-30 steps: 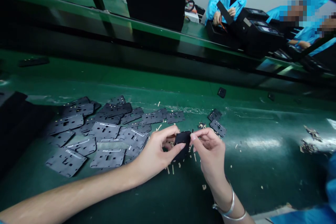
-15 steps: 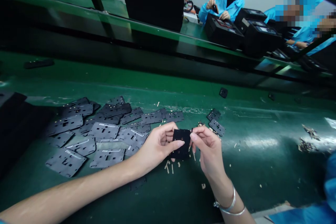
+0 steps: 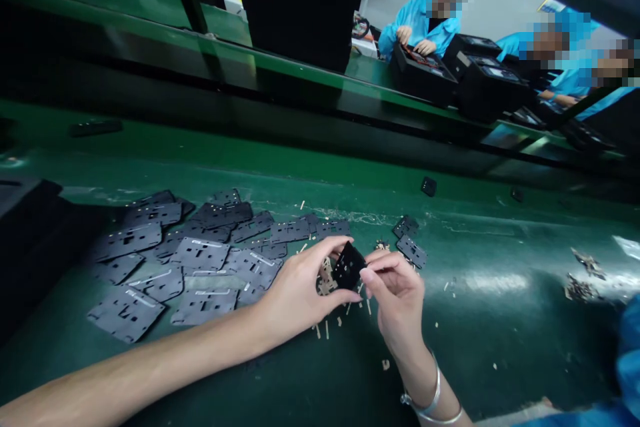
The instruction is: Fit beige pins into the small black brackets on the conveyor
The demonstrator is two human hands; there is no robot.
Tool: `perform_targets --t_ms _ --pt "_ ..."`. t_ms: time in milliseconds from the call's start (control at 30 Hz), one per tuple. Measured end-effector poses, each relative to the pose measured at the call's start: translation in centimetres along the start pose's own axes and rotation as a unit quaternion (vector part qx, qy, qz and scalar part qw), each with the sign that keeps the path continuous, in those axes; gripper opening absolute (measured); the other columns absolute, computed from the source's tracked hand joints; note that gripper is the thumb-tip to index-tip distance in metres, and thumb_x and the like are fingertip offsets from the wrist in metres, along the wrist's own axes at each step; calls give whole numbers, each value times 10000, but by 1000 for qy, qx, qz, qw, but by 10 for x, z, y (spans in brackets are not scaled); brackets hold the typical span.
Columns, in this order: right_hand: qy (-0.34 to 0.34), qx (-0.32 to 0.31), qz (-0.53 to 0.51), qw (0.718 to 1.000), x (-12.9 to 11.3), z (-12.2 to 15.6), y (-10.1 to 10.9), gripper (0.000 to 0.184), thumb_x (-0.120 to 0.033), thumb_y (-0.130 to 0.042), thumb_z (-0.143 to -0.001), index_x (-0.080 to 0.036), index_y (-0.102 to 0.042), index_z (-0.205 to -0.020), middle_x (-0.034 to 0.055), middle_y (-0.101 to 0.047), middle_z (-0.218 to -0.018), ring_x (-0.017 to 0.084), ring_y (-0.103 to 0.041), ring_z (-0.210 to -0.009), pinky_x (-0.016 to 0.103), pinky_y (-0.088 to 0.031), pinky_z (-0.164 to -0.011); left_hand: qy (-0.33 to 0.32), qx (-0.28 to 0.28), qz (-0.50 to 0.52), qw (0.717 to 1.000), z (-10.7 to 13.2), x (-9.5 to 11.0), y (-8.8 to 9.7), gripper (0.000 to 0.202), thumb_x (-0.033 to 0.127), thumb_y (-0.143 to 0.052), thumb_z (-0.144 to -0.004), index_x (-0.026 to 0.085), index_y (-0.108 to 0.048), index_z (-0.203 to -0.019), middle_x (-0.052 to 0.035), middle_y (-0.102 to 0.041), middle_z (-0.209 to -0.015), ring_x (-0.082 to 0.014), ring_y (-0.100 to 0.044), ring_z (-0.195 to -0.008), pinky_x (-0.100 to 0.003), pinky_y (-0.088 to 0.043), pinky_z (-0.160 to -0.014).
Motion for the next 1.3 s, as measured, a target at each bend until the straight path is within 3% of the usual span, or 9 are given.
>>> perform_targets --t_ms 167,433,733,1000,1300 --pt "-15 -49 -28 998 -1 1 -5 74 -171 -697 -739 -222 -644 -742 -5 -578 -749 93 -480 -566 201 -355 -445 -71 0 -57 996 7 1 -2 507 196 -642 -783 179 -452 -1253 -100 -607 -1155 -238 -572 -1068 -415 -489 -900" --pt "-98 -68 -94 988 3 1 -9 97 -228 -724 -699 -193 -633 -694 -8 -543 -735 70 -418 -495 198 -328 -406 -187 37 -151 970 9 9 3 467 89 -566 -822 162 -438 -1265 -99 -609 -1112 -213 -556 -1035 -394 -490 -880" --pt "-181 -94 -131 970 9 -2 -11 114 -230 -724 -679 -178 -624 -661 -21 -532 -663 62 -421 -483 172 -325 -391 -264 42 -230 936 6 10 3 465 -16 -468 -820 146 -447 -1255 -100 -582 -1115 -211 -506 -1040 -354 -529 -797" --pt "-199 -83 -121 969 13 -9 -2 172 -279 -652 -745 -161 -633 -620 1 -554 -639 84 -480 -527 168 -333 -398 -210 21 -222 952 4 11 4 522 54 -546 -801 155 -424 -1298 -75 -602 -1013 -204 -512 -914 -356 -525 -737" --pt "-199 -76 -124 969 12 -14 4 134 -263 -643 -726 -159 -660 -643 17 -575 -671 96 -494 -547 175 -334 -401 -159 30 -293 942 9 16 7 528 132 -513 -796 144 -429 -1317 -92 -584 -983 -205 -579 -816 -299 -513 -592"
Point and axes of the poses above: each hand's wrist, its own z-axis away from the middle knuckle, its own y-axis out of the back of the hand, x = y × z, the point moved 5 cm from there along -z, towards the middle knuckle
